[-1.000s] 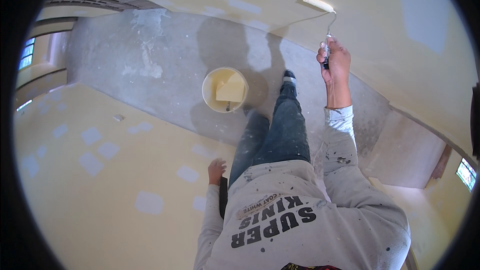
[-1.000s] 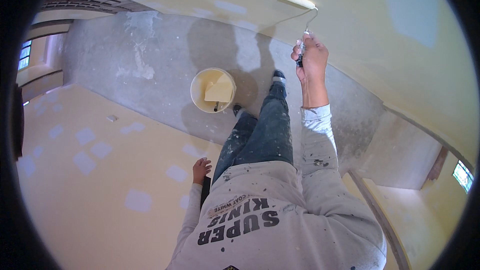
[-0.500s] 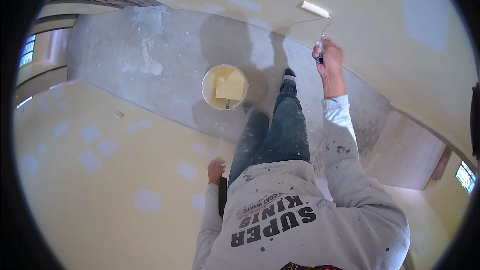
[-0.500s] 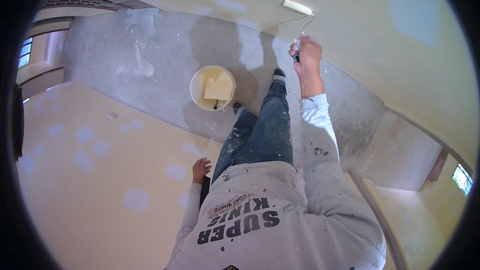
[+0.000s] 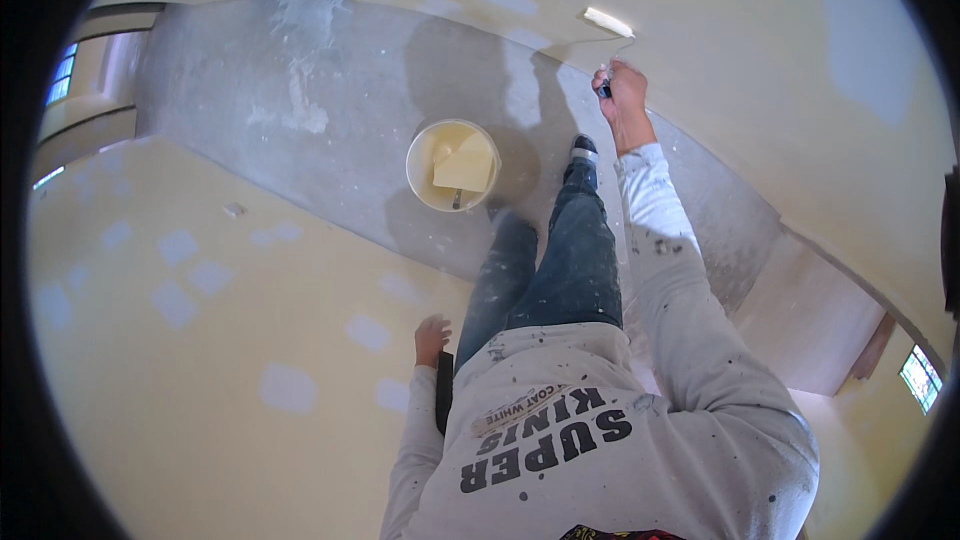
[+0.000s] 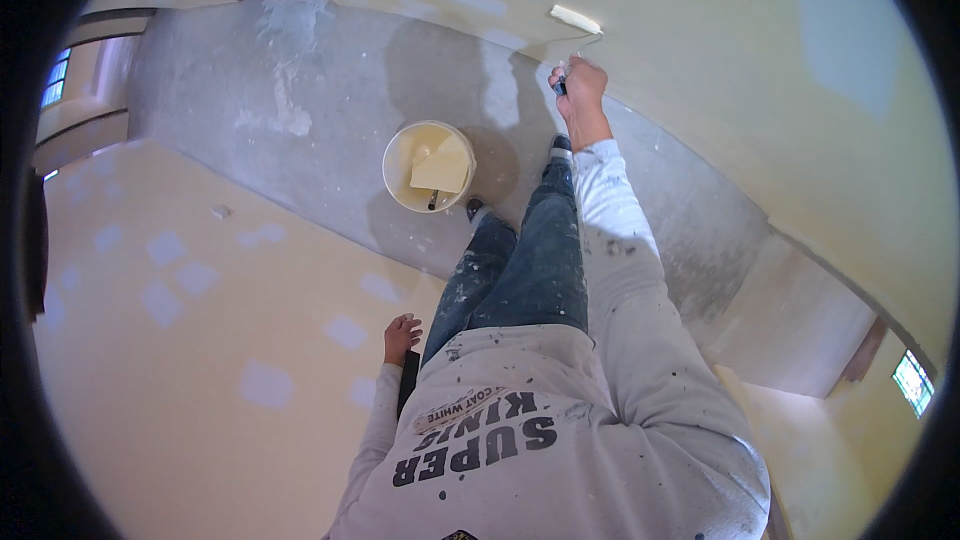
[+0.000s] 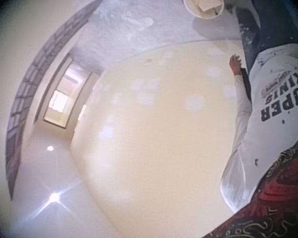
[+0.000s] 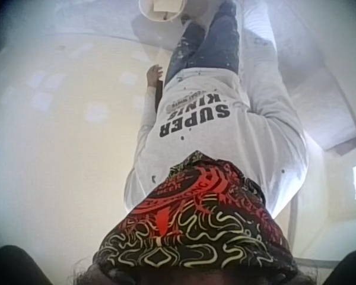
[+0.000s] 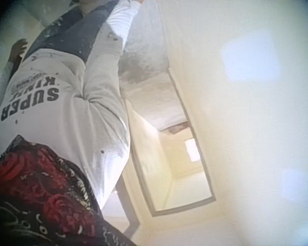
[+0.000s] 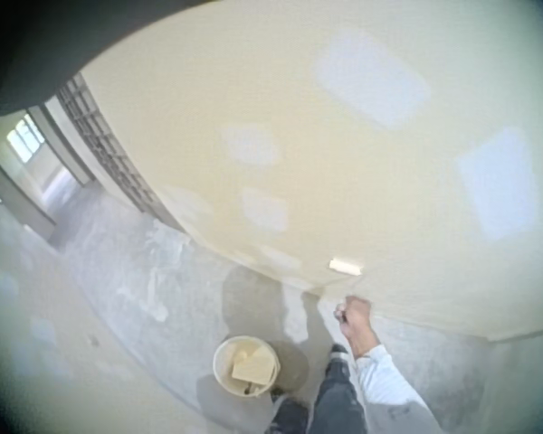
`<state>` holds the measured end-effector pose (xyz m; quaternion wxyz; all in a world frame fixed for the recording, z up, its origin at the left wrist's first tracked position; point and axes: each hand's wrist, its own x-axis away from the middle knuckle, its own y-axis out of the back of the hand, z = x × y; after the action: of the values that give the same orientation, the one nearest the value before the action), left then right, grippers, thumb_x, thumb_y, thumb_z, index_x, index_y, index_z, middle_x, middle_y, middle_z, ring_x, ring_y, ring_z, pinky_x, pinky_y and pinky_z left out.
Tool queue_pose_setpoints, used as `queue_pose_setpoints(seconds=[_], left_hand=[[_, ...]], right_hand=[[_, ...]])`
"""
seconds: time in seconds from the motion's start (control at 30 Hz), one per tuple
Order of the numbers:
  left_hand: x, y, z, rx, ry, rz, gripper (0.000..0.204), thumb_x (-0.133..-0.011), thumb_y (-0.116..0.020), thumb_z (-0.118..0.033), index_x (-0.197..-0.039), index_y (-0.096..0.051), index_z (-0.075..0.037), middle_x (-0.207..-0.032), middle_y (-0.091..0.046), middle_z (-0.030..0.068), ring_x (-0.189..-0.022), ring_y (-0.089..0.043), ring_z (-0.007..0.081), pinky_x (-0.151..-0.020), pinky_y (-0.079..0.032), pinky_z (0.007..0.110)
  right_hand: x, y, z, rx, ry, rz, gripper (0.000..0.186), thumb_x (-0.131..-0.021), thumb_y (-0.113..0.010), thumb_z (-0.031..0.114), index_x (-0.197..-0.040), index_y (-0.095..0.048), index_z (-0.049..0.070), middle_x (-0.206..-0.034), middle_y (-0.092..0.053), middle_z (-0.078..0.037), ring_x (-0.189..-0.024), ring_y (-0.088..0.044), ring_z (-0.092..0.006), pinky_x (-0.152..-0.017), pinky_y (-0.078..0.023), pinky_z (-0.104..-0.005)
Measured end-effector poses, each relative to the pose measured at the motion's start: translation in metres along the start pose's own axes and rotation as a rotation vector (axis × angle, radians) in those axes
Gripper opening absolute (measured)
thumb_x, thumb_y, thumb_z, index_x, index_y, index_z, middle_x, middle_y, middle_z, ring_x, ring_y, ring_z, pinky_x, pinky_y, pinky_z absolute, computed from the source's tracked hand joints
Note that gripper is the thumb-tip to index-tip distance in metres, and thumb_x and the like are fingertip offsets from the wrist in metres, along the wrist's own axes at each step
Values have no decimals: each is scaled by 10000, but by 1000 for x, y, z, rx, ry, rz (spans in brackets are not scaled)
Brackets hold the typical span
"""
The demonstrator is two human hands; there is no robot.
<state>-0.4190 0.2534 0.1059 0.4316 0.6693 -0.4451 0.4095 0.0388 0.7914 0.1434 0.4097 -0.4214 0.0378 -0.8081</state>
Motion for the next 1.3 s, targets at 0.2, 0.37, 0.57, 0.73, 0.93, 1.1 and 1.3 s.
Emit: queue_pose_setpoints(seconds=[0.2,0.37,0.57,0.73,0.93,1.1,1.3], left_hand=[[23,-8,21,41,-54,21,388,-1074,-653,-165,-1433,-631,-19,-1146,-797,116,-797,-742,171,-630,-573,282],[17,-14,12,87,-11,-47,314,-1034,-702,-154,-1321,-701,-26,-992,-792,64,-731,-712,140,-572,-513,248],[-12,-15,17,116,-25,-18,325,-1024,-710,-151,-1324,-700,-25,-985,-795,70,-719,-720,148,-560,-518,251],[-14,-11,18,152,-52,14,332,-1017,-709,-144,-1327,-701,-27,-1000,-802,86,-731,-730,154,-567,-534,259],[1,-11,31,120,-19,-50,332,-1023,-706,-149,-1329,-699,-21,-1004,-798,99,-724,-725,155,-545,-521,255],[12,-24,33,120,-19,-35,327,-1034,-698,-152,-1328,-697,-10,-1010,-793,104,-725,-720,155,-542,-513,252],[5,-11,50,130,-49,35,348,-1074,-652,-171,-1388,-647,-22,-1112,-803,113,-786,-743,170,-629,-563,279]], right_hand=[[3,-5,7,-69,-53,-84,80,-1088,-572,39,-1137,-573,-25,-870,-591,-155,-632,-587,-215,-504,-487,-339],[80,-29,39,7,83,82,124,-1104,-576,71,-1181,-579,-27,-881,-620,-138,-655,-586,-193,-539,-486,-307],[124,-54,56,34,171,90,128,-1122,-552,88,-1144,-602,-28,-860,-609,-104,-633,-589,-179,-514,-487,-324],[113,-51,50,33,165,90,121,-1126,-552,94,-1127,-595,-19,-840,-604,-99,-632,-588,-181,-515,-490,-324],[116,-55,54,29,135,96,102,-1123,-553,88,-1112,-578,-10,-845,-602,-103,-629,-583,-185,-512,-491,-323],[116,-55,56,48,132,51,103,-1121,-552,87,-1105,-570,-13,-863,-600,-113,-637,-583,-190,-517,-497,-330],[136,-65,71,32,139,103,83,-1114,-556,79,-1091,-559,-1,-854,-596,-119,-637,-587,-196,-520,-496,-333]])
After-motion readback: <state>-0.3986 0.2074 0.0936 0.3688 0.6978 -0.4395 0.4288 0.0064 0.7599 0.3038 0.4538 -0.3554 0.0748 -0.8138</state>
